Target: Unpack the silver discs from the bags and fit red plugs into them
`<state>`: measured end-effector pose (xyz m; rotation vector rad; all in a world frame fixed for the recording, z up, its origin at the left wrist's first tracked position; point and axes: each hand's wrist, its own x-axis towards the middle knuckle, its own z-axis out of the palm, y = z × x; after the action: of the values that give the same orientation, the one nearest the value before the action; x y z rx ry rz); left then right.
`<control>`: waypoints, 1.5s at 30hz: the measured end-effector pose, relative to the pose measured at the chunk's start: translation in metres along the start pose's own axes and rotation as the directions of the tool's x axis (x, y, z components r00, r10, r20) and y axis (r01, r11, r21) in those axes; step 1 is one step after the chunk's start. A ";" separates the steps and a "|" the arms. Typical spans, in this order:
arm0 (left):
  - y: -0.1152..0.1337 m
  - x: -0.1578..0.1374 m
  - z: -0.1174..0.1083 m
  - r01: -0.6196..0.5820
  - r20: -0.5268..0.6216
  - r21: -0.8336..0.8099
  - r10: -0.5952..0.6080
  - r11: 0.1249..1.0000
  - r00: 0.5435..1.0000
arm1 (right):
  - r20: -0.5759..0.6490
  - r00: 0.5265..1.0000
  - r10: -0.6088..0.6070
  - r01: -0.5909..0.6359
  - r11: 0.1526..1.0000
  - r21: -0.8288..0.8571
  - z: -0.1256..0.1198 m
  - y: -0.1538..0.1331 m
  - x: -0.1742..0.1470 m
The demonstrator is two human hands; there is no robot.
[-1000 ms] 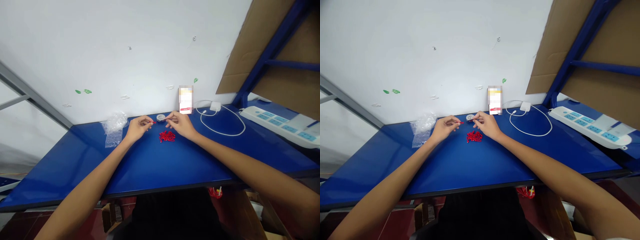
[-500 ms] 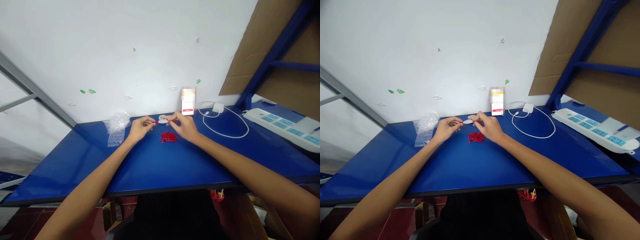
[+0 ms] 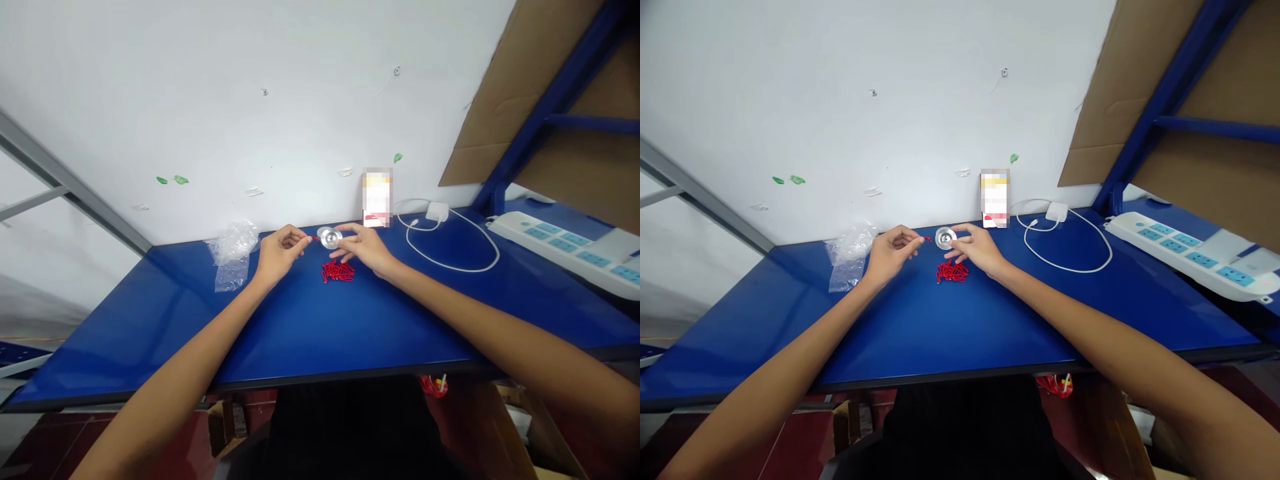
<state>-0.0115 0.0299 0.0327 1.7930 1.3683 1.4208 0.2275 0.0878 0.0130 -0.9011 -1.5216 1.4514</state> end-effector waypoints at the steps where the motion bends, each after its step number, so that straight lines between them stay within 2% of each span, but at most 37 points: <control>1: -0.001 -0.001 0.001 -0.002 0.004 0.005 0.002 1.000 1.000 | 0.004 1.000 0.022 -0.022 1.000 0.009 -0.001 0.001 0.001; 6: -0.005 -0.004 0.007 -0.011 0.058 -0.035 0.013 0.999 0.998 | 0.037 0.999 -0.003 0.003 1.000 0.006 0.001 0.000 -0.001; 16: -0.002 -0.002 0.009 0.057 0.074 -0.309 -0.036 0.949 0.997 | 0.009 0.998 -0.060 0.060 0.997 -0.051 0.004 0.000 -0.002; 19: 0.003 -0.004 0.007 0.100 0.148 -0.346 -0.052 0.933 0.988 | 0.004 0.998 -0.067 0.067 0.996 -0.051 0.003 0.000 -0.001; 22: 0.004 -0.006 0.009 0.136 0.229 -0.307 -0.066 0.942 0.971 | 0.005 0.998 -0.066 0.066 0.997 -0.041 0.003 0.001 0.000; 24: 0.004 -0.007 0.011 0.107 0.233 -0.242 -0.049 0.964 0.971 | 0.011 0.998 -0.066 0.066 0.997 -0.038 0.003 0.002 0.000; 28: 0.001 -0.008 0.013 0.010 0.158 -0.140 0.012 0.990 0.987 | 0.007 0.991 -0.135 0.135 0.982 -0.133 0.004 0.002 -0.003; 31: 0.001 -0.006 0.012 -0.050 0.117 -0.127 0.065 0.991 0.991 | 0.002 0.976 -0.217 0.212 0.950 -0.228 0.006 0.001 -0.007; 33: 0.002 -0.005 0.011 -0.071 0.107 -0.129 0.085 0.989 0.991 | 0.002 0.973 -0.229 0.223 0.946 -0.237 0.008 0.000 -0.008; 36: 0.004 -0.006 0.011 -0.033 0.110 -0.141 0.049 0.989 0.993 | -0.003 0.978 -0.210 0.205 0.956 -0.212 0.009 0.001 -0.009; 40: 0.008 -0.010 0.012 0.037 0.175 -0.147 -0.010 0.988 0.985 | -0.021 0.979 -0.201 0.194 0.965 -0.179 0.010 0.001 -0.009; 45: 0.008 -0.015 0.013 -0.025 0.203 -0.035 0.031 0.999 0.979 | -0.017 0.975 -0.222 0.217 0.964 -0.152 0.012 0.000 -0.011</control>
<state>0.0042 0.0158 0.0279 1.8854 1.2125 1.2271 0.2206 0.0725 0.0122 -0.8104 -1.6652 1.1703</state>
